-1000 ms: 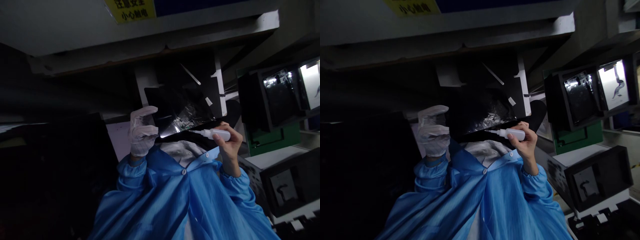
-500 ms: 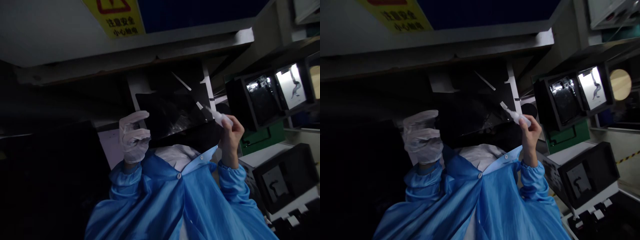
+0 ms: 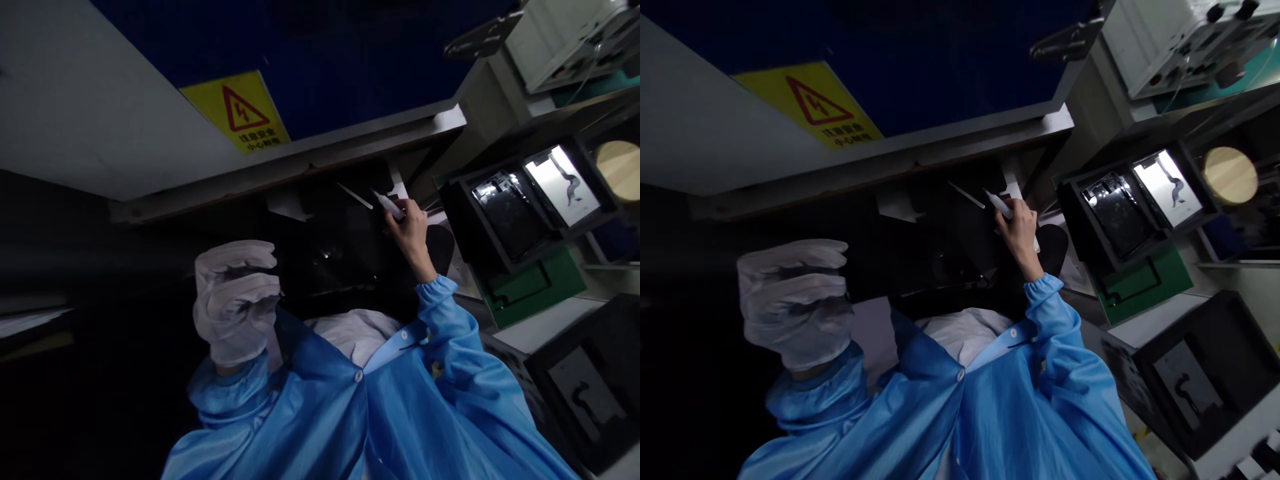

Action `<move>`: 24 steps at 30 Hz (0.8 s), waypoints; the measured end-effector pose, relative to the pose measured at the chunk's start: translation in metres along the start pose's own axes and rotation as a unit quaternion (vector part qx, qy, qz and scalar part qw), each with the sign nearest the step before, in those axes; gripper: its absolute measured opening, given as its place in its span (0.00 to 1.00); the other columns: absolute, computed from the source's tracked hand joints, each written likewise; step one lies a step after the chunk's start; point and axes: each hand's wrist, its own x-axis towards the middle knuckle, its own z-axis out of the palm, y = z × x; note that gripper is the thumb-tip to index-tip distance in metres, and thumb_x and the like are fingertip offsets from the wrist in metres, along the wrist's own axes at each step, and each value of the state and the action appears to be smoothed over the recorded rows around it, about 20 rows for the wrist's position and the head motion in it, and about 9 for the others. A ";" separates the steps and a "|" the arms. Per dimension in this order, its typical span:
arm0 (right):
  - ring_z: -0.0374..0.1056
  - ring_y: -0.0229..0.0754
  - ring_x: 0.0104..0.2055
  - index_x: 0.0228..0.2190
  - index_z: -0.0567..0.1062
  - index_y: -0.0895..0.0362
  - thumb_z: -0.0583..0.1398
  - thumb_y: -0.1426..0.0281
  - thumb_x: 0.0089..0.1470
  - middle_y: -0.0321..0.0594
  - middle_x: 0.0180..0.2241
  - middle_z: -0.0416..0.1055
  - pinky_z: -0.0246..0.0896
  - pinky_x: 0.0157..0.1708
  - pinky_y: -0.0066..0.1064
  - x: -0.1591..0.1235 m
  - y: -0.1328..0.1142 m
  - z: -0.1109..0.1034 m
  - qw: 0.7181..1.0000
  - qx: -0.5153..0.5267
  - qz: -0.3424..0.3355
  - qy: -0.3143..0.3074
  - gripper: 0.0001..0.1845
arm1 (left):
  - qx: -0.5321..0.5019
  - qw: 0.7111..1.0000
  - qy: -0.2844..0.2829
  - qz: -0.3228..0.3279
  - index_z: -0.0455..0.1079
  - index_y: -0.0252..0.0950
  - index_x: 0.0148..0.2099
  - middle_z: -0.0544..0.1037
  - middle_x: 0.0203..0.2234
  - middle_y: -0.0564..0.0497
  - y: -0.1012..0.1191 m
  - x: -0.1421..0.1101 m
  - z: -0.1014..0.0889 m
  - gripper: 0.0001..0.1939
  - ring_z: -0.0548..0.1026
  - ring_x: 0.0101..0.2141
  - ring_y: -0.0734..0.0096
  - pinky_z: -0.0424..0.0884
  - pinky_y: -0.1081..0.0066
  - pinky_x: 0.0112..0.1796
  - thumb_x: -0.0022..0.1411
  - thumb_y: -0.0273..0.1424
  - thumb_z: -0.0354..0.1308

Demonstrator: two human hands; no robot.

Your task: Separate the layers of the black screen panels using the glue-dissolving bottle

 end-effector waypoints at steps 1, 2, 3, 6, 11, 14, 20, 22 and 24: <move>0.77 0.56 0.50 0.46 0.78 0.53 0.65 0.62 0.66 0.49 0.48 0.83 0.66 0.54 0.48 -0.001 -0.001 0.001 1.000 -0.017 -0.003 0.001 0.10 | 0.015 0.999 -0.015 0.039 0.74 0.38 0.35 0.80 0.39 0.51 0.004 0.007 -0.002 0.15 0.86 0.41 0.64 0.85 0.63 0.38 0.77 0.37 0.66; 0.76 0.57 0.51 0.47 0.78 0.54 0.63 0.62 0.67 0.50 0.48 0.82 0.66 0.55 0.49 -0.003 -0.001 0.002 0.999 -0.033 -0.002 0.002 0.11 | 0.024 0.998 -0.030 0.052 0.74 0.38 0.36 0.80 0.40 0.51 0.007 0.012 -0.003 0.14 0.86 0.42 0.64 0.85 0.64 0.40 0.77 0.35 0.65; 0.75 0.58 0.52 0.48 0.78 0.54 0.62 0.61 0.68 0.51 0.49 0.81 0.65 0.55 0.49 -0.004 -0.001 0.002 0.999 -0.049 0.002 0.004 0.12 | 0.031 0.997 -0.046 0.057 0.74 0.37 0.36 0.79 0.40 0.51 0.010 0.017 -0.004 0.14 0.86 0.43 0.64 0.85 0.64 0.41 0.78 0.34 0.65; 0.73 0.60 0.54 0.49 0.79 0.55 0.61 0.60 0.70 0.54 0.50 0.79 0.64 0.55 0.52 -0.009 -0.001 0.000 0.996 -0.088 0.012 0.002 0.14 | 0.034 0.993 -0.088 0.067 0.76 0.37 0.40 0.79 0.42 0.48 0.017 0.021 -0.005 0.12 0.84 0.46 0.62 0.85 0.62 0.44 0.80 0.33 0.61; 0.70 0.63 0.59 0.58 0.78 0.56 0.61 0.60 0.73 0.59 0.56 0.76 0.62 0.59 0.54 -0.017 -0.016 0.001 0.991 -0.126 -0.043 -0.012 0.19 | 0.052 0.983 -0.162 0.071 0.78 0.40 0.46 0.78 0.45 0.47 0.031 0.017 -0.004 0.06 0.82 0.48 0.60 0.83 0.62 0.45 0.77 0.25 0.60; 0.70 0.62 0.59 0.58 0.79 0.54 0.63 0.62 0.74 0.57 0.56 0.77 0.61 0.61 0.54 -0.014 -0.034 0.006 0.975 -0.154 -0.132 -0.094 0.16 | 0.074 0.982 -0.169 0.047 0.76 0.42 0.46 0.80 0.45 0.47 0.044 0.012 0.002 0.11 0.82 0.46 0.61 0.82 0.62 0.47 0.82 0.34 0.54; 0.67 0.68 0.64 0.63 0.76 0.56 0.75 0.59 0.64 0.62 0.64 0.73 0.61 0.63 0.56 0.019 -0.065 0.012 0.920 -0.221 -0.213 -0.245 0.31 | 0.072 0.968 -0.235 -0.049 0.69 0.42 0.38 0.77 0.30 0.52 0.070 0.013 0.021 0.15 0.78 0.32 0.63 0.76 0.60 0.37 0.81 0.37 0.51; 0.67 0.69 0.63 0.62 0.76 0.59 0.78 0.57 0.60 0.64 0.62 0.73 0.61 0.62 0.56 0.031 -0.069 0.012 0.911 -0.230 -0.218 -0.263 0.37 | 0.071 0.964 -0.254 -0.023 0.69 0.42 0.39 0.78 0.30 0.52 0.077 0.016 0.024 0.12 0.78 0.30 0.66 0.73 0.63 0.34 0.80 0.32 0.52; 0.67 0.70 0.63 0.61 0.75 0.62 0.80 0.54 0.56 0.66 0.61 0.73 0.61 0.62 0.55 0.040 -0.071 0.011 0.906 -0.235 -0.226 -0.271 0.42 | 0.076 0.965 -0.252 0.010 0.70 0.41 0.39 0.80 0.32 0.52 0.080 0.018 0.024 0.13 0.79 0.32 0.67 0.73 0.63 0.36 0.79 0.28 0.51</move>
